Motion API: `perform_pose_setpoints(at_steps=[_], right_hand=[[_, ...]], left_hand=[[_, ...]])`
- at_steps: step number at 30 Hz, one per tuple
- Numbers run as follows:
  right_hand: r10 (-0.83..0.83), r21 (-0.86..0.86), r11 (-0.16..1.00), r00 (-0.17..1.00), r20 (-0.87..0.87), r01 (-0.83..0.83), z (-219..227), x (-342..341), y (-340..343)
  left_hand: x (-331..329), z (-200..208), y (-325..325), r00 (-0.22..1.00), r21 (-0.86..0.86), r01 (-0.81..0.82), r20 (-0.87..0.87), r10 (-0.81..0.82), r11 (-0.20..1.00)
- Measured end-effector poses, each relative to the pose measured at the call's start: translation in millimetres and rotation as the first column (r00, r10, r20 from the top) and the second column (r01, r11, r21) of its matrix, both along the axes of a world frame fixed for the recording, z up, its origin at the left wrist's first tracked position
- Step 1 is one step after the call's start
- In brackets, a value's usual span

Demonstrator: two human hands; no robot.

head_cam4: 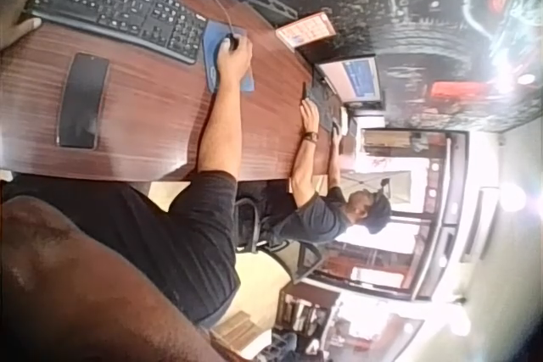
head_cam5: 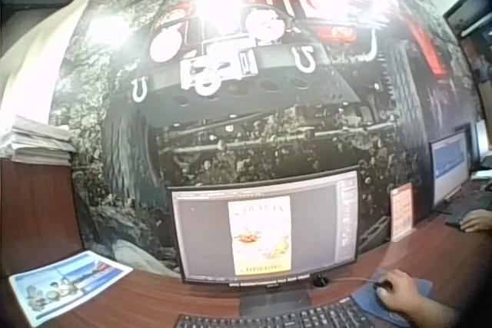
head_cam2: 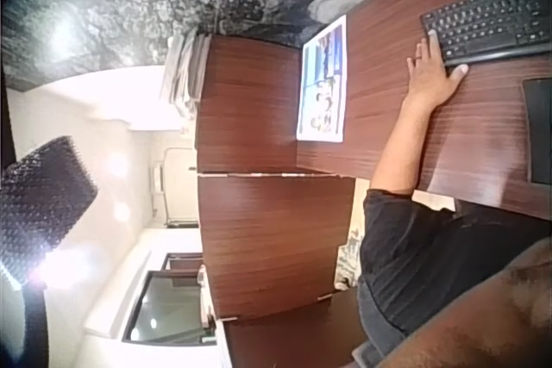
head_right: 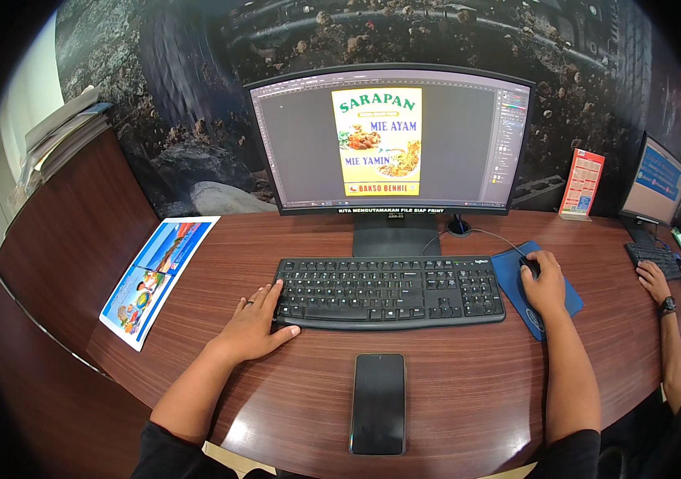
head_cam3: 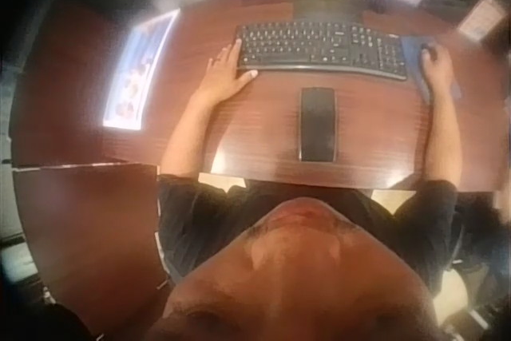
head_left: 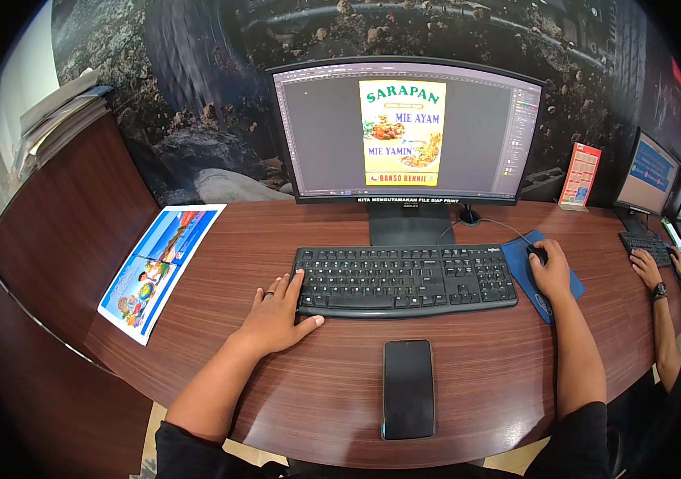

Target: Navigate a computer desktop and use a graphic design application to view and edit food posters.

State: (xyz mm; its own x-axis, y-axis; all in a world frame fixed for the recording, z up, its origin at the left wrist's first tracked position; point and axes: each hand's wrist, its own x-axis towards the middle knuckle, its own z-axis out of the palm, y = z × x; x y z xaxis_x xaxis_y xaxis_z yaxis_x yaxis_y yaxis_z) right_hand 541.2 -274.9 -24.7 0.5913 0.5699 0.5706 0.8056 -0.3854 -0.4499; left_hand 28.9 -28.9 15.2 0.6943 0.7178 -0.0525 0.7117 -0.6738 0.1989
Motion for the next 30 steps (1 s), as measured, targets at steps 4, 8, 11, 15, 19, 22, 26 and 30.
perform_pose_setpoints(at_steps=[4,8,11,15,19,22,26,30], right_hand=[[0.016,-0.005,1.0,1.0,0.002,-0.016,0.1,0.1,1.1],[0.072,0.012,0.997,0.997,-0.017,-0.071,3.5,-2.2,0.8],[0.1,0.028,0.995,0.995,0.02,-0.101,-4.9,7.4,-3.3],[0.088,0.028,0.996,0.995,0.038,-0.089,-7.4,9.2,0.2],[0.088,0.034,0.995,0.995,0.041,-0.089,-6.7,7.9,1.2],[0.086,0.028,0.996,0.996,0.027,-0.087,-5.7,9.0,0.3],[0.078,0.018,0.997,0.995,0.06,-0.079,-4.5,8.2,-0.5],[0.052,0.037,0.998,0.999,0.015,-0.053,-1.4,1.8,2.5]], left_hand=[[-1.5,-0.6,0.2,1.0,-0.008,-0.002,0.0,0.002,1.0],[-4.1,-1.6,0.0,1.0,-0.006,0.004,0.007,-0.004,1.0],[-1.0,-2.1,0.3,1.0,-0.002,0.015,0.003,-0.015,1.0],[-3.0,-0.8,-0.5,1.0,-0.005,0.007,-0.008,-0.007,1.0],[-3.3,-1.3,0.3,1.0,-0.004,0.008,-0.009,-0.008,1.0],[-1.6,-0.4,1.0,1.0,-0.006,0.014,-0.003,-0.014,1.0],[-2.9,4.7,-4.2,1.0,-0.013,-0.002,-0.009,0.002,1.0],[-3.3,-2.3,1.3,1.0,-0.019,-0.002,-0.01,0.002,1.0]])
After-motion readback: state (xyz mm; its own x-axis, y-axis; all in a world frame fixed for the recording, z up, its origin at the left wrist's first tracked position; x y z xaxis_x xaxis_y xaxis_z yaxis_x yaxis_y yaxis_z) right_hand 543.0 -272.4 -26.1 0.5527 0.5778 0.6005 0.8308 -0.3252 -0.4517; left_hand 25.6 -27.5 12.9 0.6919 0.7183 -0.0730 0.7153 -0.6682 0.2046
